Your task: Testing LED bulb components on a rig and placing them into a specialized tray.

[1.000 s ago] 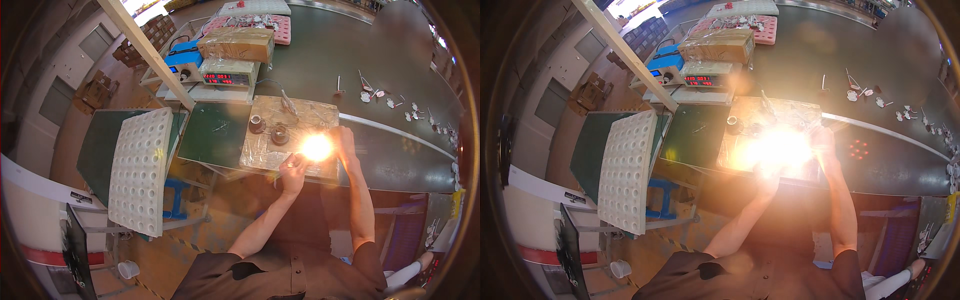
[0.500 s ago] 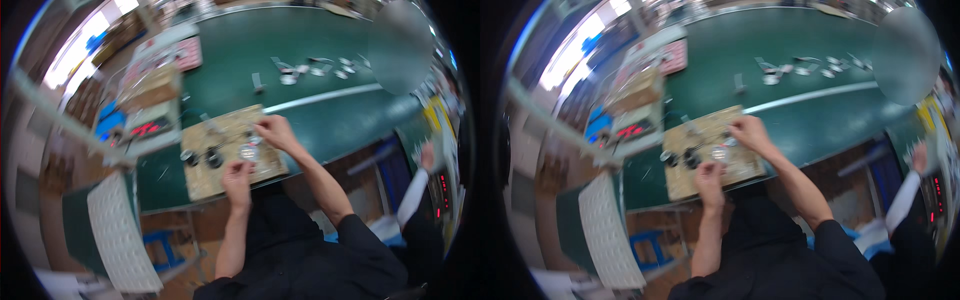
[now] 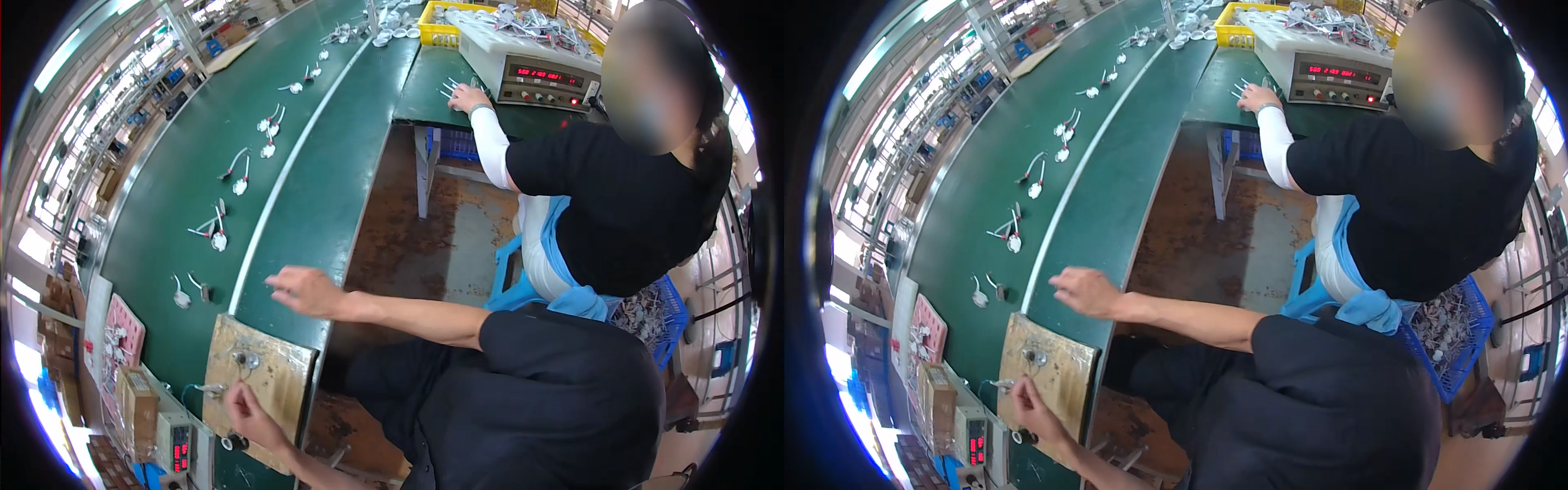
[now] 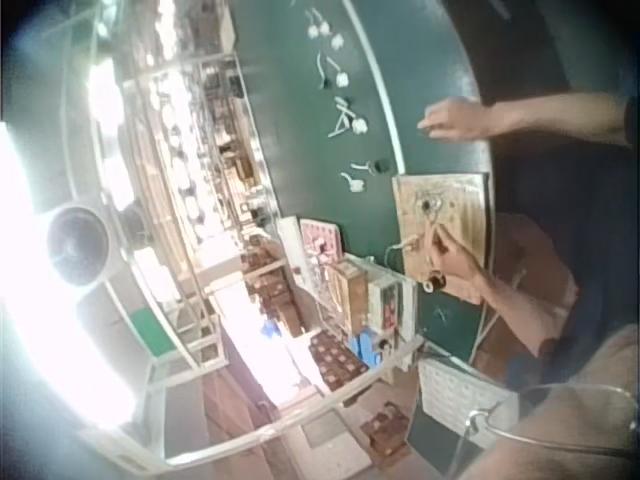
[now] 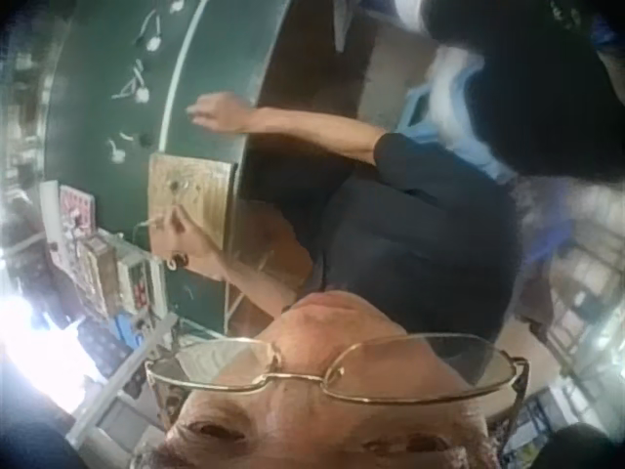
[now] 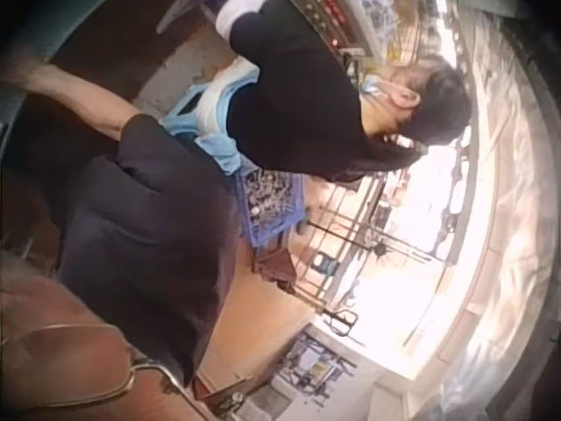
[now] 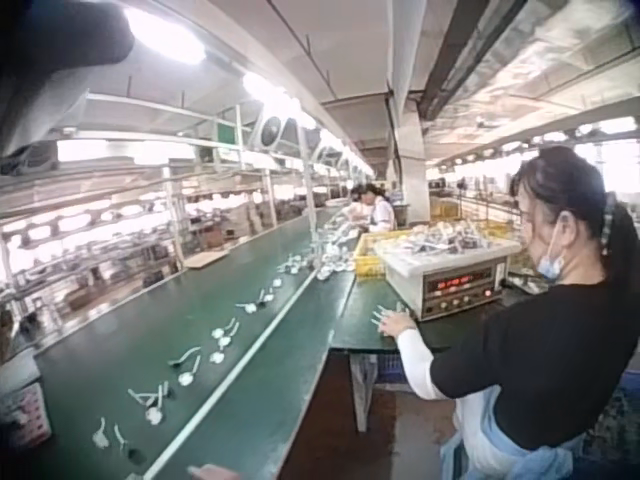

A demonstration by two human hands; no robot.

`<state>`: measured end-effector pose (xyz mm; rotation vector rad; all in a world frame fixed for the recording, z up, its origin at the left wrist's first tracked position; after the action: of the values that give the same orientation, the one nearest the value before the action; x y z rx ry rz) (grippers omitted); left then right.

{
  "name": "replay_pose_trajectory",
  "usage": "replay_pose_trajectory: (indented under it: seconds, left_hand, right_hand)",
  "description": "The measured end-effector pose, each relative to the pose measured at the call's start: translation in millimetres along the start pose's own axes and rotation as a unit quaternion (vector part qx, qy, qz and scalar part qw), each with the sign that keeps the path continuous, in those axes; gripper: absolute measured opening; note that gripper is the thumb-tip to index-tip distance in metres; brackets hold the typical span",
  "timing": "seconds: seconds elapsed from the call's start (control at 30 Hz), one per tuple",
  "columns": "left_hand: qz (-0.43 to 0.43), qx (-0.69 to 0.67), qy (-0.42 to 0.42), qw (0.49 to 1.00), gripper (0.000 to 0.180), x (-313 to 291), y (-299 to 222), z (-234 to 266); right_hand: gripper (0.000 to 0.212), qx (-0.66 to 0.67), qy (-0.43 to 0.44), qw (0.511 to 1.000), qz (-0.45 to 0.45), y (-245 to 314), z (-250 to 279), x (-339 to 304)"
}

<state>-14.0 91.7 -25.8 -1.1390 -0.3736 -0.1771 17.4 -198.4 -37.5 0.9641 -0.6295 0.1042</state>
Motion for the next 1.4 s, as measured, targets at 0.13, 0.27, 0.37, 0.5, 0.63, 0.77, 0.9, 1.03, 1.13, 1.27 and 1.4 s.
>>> replay_pose_trajectory:
  seconds: [0.13,0.27,0.37,0.5,0.63,0.77,0.9,1.03,1.13,1.27,1.4]
  left_hand:
    - [0.120,0.076,-0.076,0.987,0.014,-109.0,11.8,-7.3]
    - [0.117,0.043,-0.142,0.982,0.008,-195.0,1.9,4.1]
    - [0.172,0.055,-0.183,0.966,0.008,-249.6,-2.2,15.8]
    - [0.224,0.100,-0.297,0.923,0.008,-314.0,-8.7,62.0]
    - [0.210,0.244,-0.354,0.878,0.008,-343.5,-18.6,121.8]
    - [0.121,0.562,-0.324,0.751,0.027,-352.7,-40.8,187.0]
    - [0.267,0.677,-0.267,0.631,0.060,-373.1,-39.2,244.5]
    - [0.364,0.668,-0.223,0.610,0.071,-404.1,-9.5,283.8]
    - [0.362,0.674,-0.201,0.612,0.072,-438.9,19.0,296.5]
    - [0.361,0.642,-0.190,0.649,0.075,-476.2,37.9,313.6]
    - [0.106,0.694,-0.139,0.699,0.074,-388.7,71.9,316.2]
  right_hand:
    - [0.036,-0.215,0.011,0.970,0.110,-36.2,35.9,-51.1]
    - [0.043,-0.301,0.090,0.938,0.145,-51.2,29.5,-66.8]
    - [0.044,-0.326,0.084,0.932,0.132,-62.4,23.8,-72.3]
    - [0.048,-0.330,0.079,0.932,0.130,-76.2,18.7,-80.9]
    - [0.049,-0.325,0.067,0.932,0.145,-84.9,16.0,-81.9]
    - [0.050,-0.308,0.046,0.938,0.153,-73.8,14.7,-80.7]
    - [0.041,-0.321,-0.025,0.926,0.196,-52.5,24.6,-85.2]
    - [0.046,-0.318,-0.011,0.930,0.181,-56.6,18.2,-81.6]
    - [0.054,-0.291,0.018,0.944,0.157,-67.3,12.2,-75.6]
    - [0.053,-0.181,0.043,0.972,0.140,-70.4,15.8,-69.5]
    - [0.049,-0.279,0.070,0.954,0.082,-80.9,21.0,-64.6]
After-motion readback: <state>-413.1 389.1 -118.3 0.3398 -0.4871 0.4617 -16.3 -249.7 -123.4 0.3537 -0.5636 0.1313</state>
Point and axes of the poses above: each hand's wrist, its own x-axis towards the middle knuckle, its own z-axis out of the back of the hand, y = z × x, the point moved 5 cm from there along x, towards the middle knuckle
